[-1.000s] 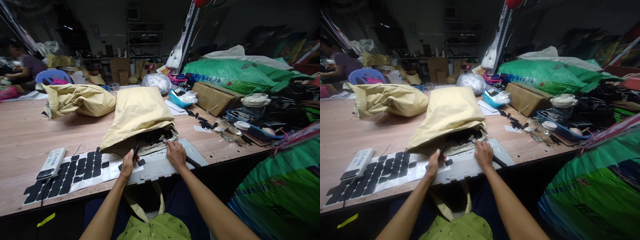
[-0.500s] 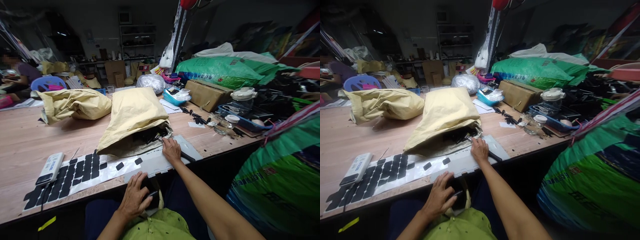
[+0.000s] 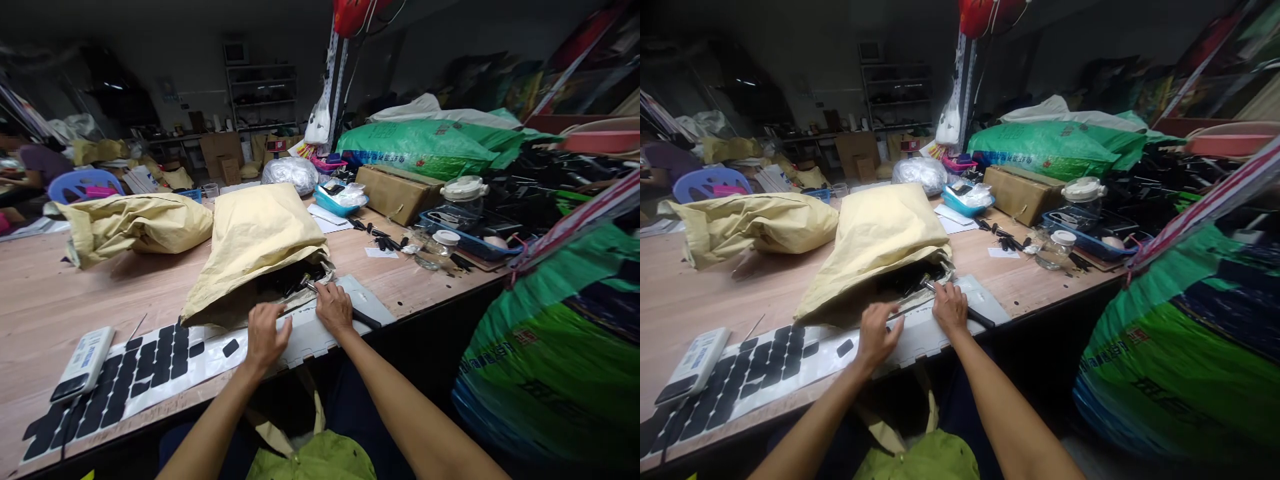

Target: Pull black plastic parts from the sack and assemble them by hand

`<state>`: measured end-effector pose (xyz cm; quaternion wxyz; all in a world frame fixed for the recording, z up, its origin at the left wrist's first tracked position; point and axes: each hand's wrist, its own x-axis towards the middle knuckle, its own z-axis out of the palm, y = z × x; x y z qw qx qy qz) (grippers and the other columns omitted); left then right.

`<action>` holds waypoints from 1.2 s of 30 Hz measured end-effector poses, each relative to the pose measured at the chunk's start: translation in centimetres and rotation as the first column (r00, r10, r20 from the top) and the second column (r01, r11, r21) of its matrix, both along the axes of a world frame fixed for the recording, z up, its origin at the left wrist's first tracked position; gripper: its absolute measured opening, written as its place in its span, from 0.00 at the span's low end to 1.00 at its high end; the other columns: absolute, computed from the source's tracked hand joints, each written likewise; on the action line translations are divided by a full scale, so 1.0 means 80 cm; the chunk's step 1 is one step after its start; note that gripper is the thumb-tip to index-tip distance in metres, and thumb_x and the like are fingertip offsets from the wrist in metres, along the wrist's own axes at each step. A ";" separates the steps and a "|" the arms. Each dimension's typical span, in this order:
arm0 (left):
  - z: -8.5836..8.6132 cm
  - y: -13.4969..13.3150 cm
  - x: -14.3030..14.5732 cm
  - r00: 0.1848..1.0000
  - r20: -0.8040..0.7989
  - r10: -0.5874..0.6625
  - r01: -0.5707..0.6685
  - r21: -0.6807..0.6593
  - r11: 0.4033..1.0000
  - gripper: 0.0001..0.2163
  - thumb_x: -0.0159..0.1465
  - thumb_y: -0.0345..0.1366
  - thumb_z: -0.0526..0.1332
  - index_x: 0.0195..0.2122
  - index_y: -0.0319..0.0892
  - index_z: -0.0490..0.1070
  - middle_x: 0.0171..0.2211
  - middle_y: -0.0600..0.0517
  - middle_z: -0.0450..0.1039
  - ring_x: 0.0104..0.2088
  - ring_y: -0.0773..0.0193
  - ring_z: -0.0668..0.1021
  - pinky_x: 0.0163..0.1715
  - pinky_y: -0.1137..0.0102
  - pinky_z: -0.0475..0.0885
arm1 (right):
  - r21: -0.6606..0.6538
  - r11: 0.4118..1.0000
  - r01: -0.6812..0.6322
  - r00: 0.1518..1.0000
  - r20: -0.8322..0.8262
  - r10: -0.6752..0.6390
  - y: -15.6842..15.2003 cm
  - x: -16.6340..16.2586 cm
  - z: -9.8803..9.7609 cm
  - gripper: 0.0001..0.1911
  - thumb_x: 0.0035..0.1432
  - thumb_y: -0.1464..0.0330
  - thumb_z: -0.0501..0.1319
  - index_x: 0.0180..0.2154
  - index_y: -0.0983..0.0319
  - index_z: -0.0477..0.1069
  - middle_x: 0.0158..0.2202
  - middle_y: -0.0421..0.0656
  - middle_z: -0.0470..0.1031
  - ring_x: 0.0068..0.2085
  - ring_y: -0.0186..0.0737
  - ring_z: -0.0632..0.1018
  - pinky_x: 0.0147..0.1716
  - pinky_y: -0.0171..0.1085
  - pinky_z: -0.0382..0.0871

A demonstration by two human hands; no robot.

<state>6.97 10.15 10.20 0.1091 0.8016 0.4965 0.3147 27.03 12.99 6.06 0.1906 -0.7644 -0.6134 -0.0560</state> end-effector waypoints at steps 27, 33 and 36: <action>-0.036 -0.007 -0.032 0.998 -0.054 0.014 -0.027 -0.251 0.968 0.07 0.60 0.37 0.67 0.39 0.45 0.77 0.36 0.51 0.75 0.41 0.57 0.71 0.44 0.63 0.61 | 0.008 1.000 -0.029 0.997 -0.072 0.030 0.001 0.008 -0.001 0.18 0.63 0.69 0.56 0.53 0.54 0.73 0.42 0.46 0.73 0.42 0.43 0.69 0.38 0.39 0.57; -0.031 -0.005 -0.032 1.000 -0.020 0.017 -0.022 -0.284 0.958 0.07 0.58 0.37 0.68 0.39 0.46 0.79 0.36 0.52 0.75 0.42 0.57 0.71 0.45 0.63 0.61 | 0.210 0.973 -0.096 0.948 -0.277 0.154 -0.033 -0.003 0.017 0.20 0.66 0.68 0.52 0.56 0.56 0.71 0.44 0.46 0.75 0.45 0.43 0.73 0.44 0.39 0.67; -0.030 -0.007 -0.031 1.000 -0.012 0.011 -0.014 -0.298 0.955 0.08 0.59 0.36 0.67 0.40 0.47 0.79 0.36 0.52 0.74 0.42 0.58 0.71 0.45 0.63 0.61 | 0.334 0.916 -0.223 0.850 -0.393 0.351 -0.070 -0.020 0.022 0.20 0.67 0.67 0.51 0.58 0.56 0.69 0.49 0.45 0.75 0.49 0.41 0.75 0.50 0.39 0.69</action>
